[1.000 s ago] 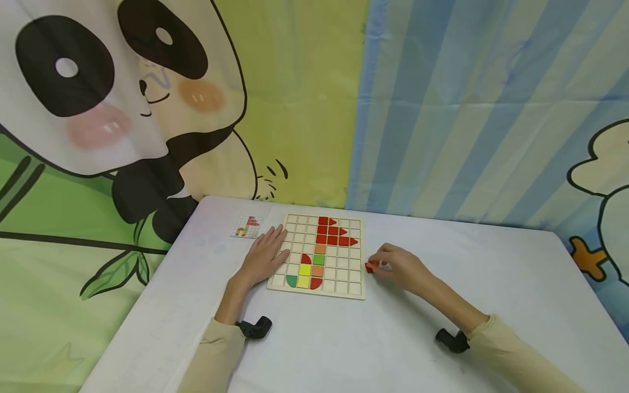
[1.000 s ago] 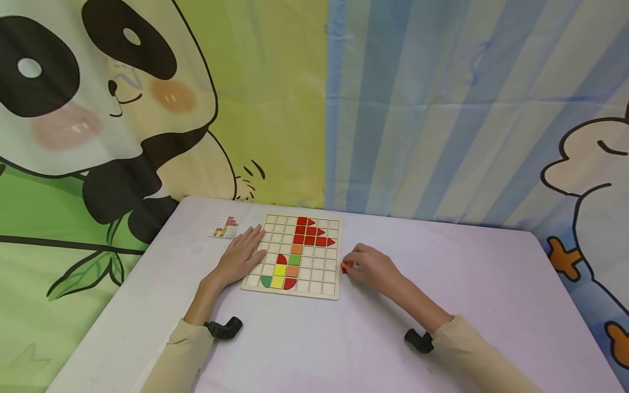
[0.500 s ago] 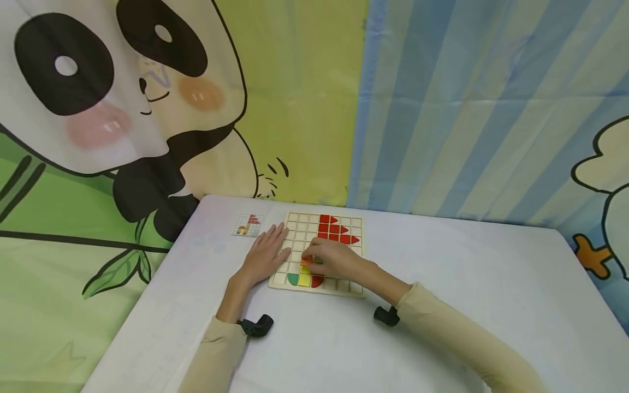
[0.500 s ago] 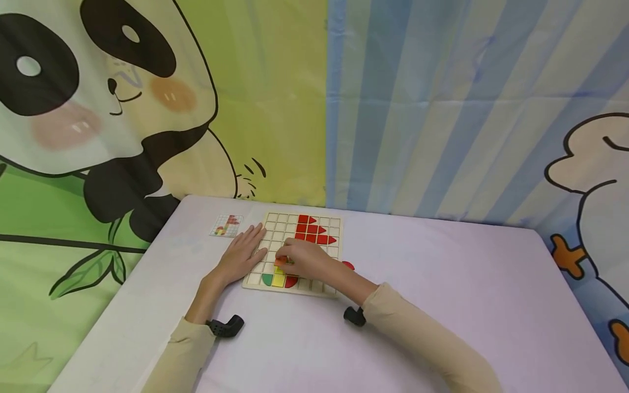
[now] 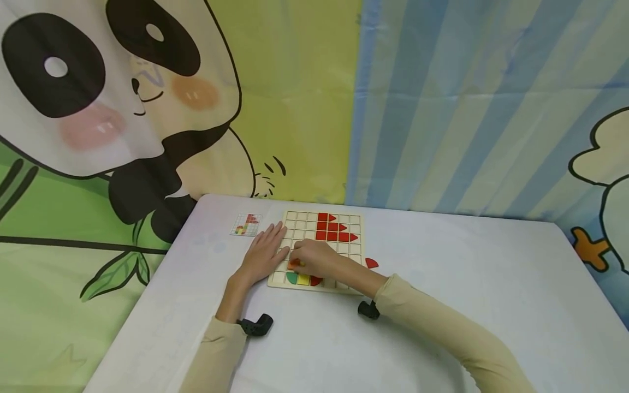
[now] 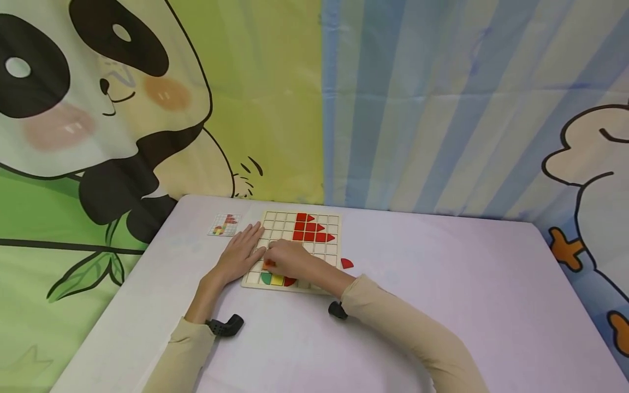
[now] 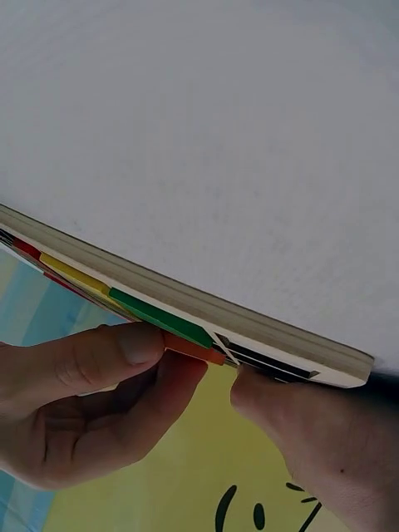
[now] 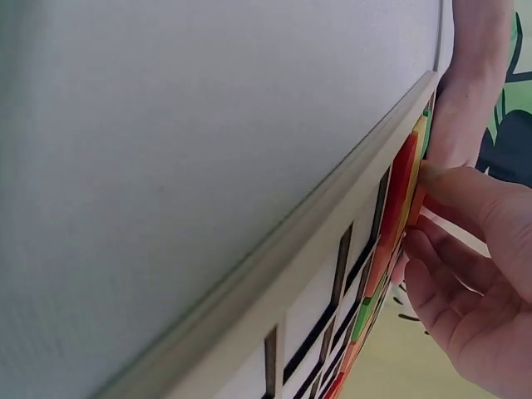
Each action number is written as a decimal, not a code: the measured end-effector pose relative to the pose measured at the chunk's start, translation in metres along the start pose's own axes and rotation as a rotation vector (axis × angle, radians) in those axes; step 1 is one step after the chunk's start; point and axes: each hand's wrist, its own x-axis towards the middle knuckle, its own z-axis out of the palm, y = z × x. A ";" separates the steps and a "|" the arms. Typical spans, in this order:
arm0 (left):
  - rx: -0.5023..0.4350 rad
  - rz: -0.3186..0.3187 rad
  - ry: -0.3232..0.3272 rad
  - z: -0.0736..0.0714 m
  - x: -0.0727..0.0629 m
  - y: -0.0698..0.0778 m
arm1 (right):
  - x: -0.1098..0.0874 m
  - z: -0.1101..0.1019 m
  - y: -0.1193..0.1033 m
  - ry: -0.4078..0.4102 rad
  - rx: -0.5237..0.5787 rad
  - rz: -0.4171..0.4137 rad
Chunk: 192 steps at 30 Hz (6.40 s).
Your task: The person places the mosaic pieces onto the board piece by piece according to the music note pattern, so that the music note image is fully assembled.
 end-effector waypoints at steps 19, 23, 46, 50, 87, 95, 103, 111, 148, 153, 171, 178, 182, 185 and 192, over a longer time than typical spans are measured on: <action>-0.015 -0.008 0.005 0.001 0.000 -0.002 | -0.002 -0.001 -0.006 -0.038 -0.062 0.007; -0.009 -0.002 0.012 0.002 0.000 -0.003 | -0.015 -0.015 -0.003 -0.021 0.020 0.053; -0.047 -0.030 0.007 0.006 0.001 -0.002 | -0.138 -0.042 0.063 0.077 0.218 0.481; -0.042 -0.031 0.008 0.004 -0.002 -0.003 | -0.135 -0.037 0.066 0.028 0.229 0.516; -0.057 -0.034 -0.014 0.000 -0.001 -0.001 | -0.126 -0.042 0.054 0.177 0.408 0.414; -0.058 -0.038 -0.006 0.001 -0.003 0.000 | -0.125 -0.036 0.050 0.280 0.518 0.346; -0.055 -0.029 -0.005 -0.001 -0.001 0.004 | -0.124 -0.029 0.054 0.307 0.630 0.368; -0.049 -0.039 -0.005 -0.001 -0.001 0.004 | -0.106 -0.020 0.054 0.336 0.716 0.292; -0.037 -0.027 -0.019 0.001 0.001 0.002 | 0.023 -0.005 0.020 -0.094 0.068 0.104; -0.042 -0.023 -0.018 0.001 0.002 0.001 | 0.022 -0.005 0.016 -0.071 -0.022 0.100; -0.056 -0.029 -0.018 0.003 0.004 0.002 | -0.084 -0.037 0.017 0.211 0.164 0.220; -0.064 -0.020 -0.022 0.007 0.007 0.007 | -0.129 -0.043 0.055 0.328 0.128 0.360; -0.063 -0.007 -0.028 0.008 0.010 0.010 | -0.150 -0.046 0.072 0.391 0.076 0.453; -0.062 0.000 -0.032 0.009 0.013 0.010 | -0.163 -0.046 0.083 0.455 0.048 0.514; -0.099 -0.018 -0.055 0.004 0.011 0.010 | -0.182 -0.046 0.099 0.561 -0.012 0.589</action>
